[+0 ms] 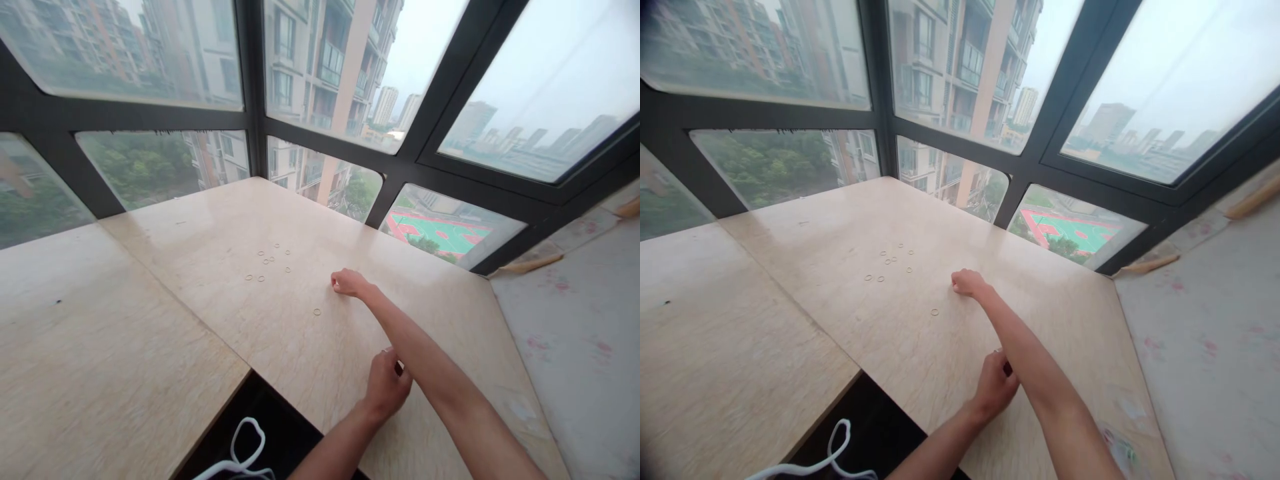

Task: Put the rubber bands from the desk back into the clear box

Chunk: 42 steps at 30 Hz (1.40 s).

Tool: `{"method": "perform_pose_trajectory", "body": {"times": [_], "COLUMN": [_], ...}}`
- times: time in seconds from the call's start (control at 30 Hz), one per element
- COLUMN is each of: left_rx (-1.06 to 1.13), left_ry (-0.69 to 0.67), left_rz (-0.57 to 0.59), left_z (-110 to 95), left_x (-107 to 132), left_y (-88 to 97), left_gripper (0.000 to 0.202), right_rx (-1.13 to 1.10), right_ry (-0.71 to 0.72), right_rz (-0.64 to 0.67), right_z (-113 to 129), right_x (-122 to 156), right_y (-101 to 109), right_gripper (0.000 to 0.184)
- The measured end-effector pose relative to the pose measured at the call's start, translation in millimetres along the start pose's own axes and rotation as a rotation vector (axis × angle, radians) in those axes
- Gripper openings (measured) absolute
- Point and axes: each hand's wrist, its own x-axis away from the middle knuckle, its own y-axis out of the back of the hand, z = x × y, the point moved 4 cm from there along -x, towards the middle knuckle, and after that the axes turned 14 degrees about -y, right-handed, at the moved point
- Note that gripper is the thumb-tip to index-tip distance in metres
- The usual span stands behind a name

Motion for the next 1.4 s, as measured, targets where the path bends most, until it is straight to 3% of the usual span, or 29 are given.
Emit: {"method": "perform_pose_trajectory", "body": {"times": [0.17, 0.3, 0.4, 0.63, 0.83, 1.0, 1.2, 1.4], "left_rx": [-0.11, -0.118, -0.095, -0.074, -0.097, -0.121, -0.124, -0.176], "left_ry": [0.018, 0.029, 0.026, -0.001, 0.009, -0.034, -0.044, -0.078], "left_rz": [0.033, 0.029, 0.025, 0.053, 0.106, 0.122, 0.146, 0.214], "left_z": [6.6, 9.8, 8.7, 6.5, 8.7, 4.1, 3.3, 2.7], "left_x": [3.4, 3.2, 1.6, -0.8, 0.0, -1.2, -1.8, 0.5], "left_y": [-4.6, -4.9, -3.3, -3.0, -4.3, -2.0, -1.9, -3.7], "left_gripper": [0.012, 0.011, 0.014, 0.017, 0.014, 0.013, 0.014, 0.015], "right_rx": [0.054, -0.068, -0.268, -0.807, -1.185, -1.567, -1.538, -1.27], "right_ry": [0.029, 0.048, 0.075, 0.055, -0.007, -0.083, -0.384, -0.689], "right_rz": [0.097, 0.136, 0.131, 0.054, -0.117, -0.253, -0.496, -0.689], "right_z": [-6.2, -16.0, -27.0, -63.0, -84.5, -94.7, -117.8, -147.8], "right_x": [9.9, 24.1, 40.8, 99.7, 154.6, 194.5, 252.2, 319.0], "right_y": [1.2, -1.4, -5.3, -17.8, -19.8, -33.7, -64.8, -96.2], "right_gripper": [0.022, 0.014, 0.004, 0.011, 0.024, 0.032, 0.033, 0.037]}}
